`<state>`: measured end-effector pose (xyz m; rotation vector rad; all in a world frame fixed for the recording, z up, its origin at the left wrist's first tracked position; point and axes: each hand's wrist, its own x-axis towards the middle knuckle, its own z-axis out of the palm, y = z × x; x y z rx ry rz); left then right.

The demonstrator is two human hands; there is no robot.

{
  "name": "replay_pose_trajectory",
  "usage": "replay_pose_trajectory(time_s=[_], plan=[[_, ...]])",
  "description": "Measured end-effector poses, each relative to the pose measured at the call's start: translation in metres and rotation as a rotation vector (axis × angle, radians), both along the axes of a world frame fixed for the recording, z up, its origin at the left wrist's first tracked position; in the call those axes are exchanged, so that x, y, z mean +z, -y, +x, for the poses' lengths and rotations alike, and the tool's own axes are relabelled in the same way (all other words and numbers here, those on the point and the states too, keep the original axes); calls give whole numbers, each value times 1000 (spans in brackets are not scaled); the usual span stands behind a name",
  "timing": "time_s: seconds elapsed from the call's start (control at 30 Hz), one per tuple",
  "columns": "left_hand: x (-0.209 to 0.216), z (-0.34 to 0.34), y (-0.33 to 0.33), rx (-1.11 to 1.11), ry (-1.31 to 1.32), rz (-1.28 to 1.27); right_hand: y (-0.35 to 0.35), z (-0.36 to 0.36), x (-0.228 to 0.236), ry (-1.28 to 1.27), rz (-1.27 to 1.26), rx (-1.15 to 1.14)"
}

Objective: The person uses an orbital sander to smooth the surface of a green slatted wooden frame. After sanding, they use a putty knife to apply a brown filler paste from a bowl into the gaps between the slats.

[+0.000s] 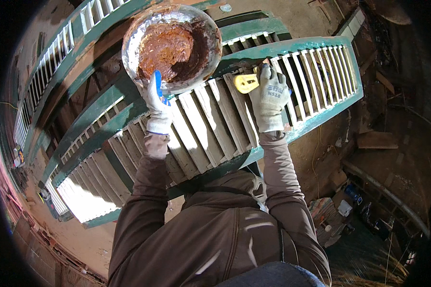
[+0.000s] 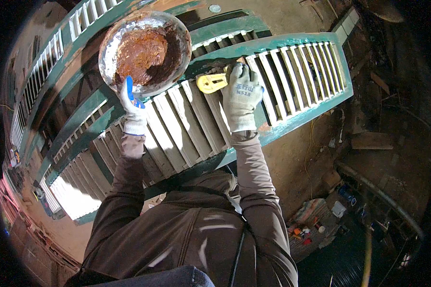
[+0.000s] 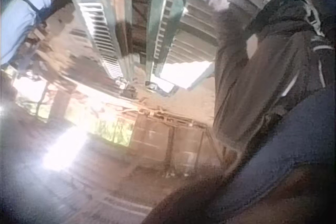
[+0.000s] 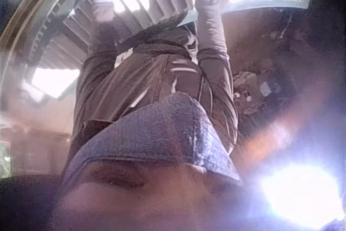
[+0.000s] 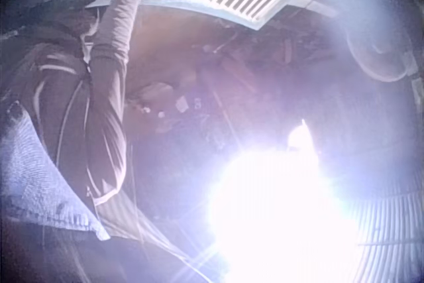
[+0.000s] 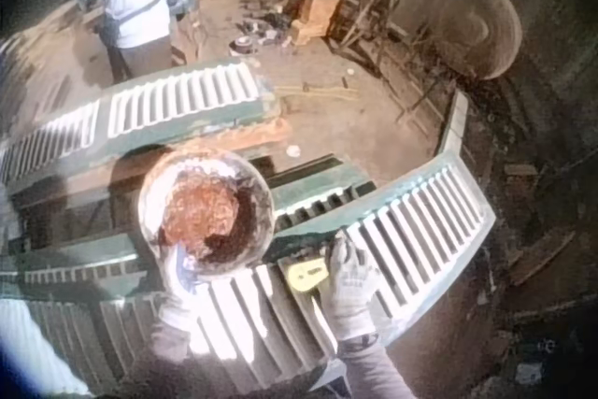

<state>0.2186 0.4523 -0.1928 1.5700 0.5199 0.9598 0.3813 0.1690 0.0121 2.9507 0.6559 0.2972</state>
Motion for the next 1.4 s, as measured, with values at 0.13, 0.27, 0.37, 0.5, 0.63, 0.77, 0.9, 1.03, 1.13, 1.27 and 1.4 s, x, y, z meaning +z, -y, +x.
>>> replay_pose_trajectory(time_s=[0.13,0.27,0.37,0.5,0.63,0.77,0.9,1.03,1.13,1.27,1.4], plan=[[7,-9,3,0,-15,178,0,-3,-4,-1,113,116],[68,22,31,-29,87,-185,-3,-18,19,-143,137,47],[93,29,35,25,79,-598,15,-17,25,-72,221,85],[48,6,19,-45,-63,180,10,-5,14,-36,43,-23],[90,28,40,45,-48,-195,4,-2,-7,-27,-24,-12],[39,6,24,3,-15,160,-2,-10,-2,-65,-151,144],[31,11,18,8,7,98,4,-24,25,-227,28,21],[-16,-5,-3,-22,13,127,25,-23,26,4,188,52],[-4,1,5,-42,8,168,35,-11,-2,-72,52,-59],[-8,-2,2,-36,-2,174,12,-7,0,-65,50,-31],[-9,-7,2,-26,-31,171,6,-19,29,-174,205,38]])
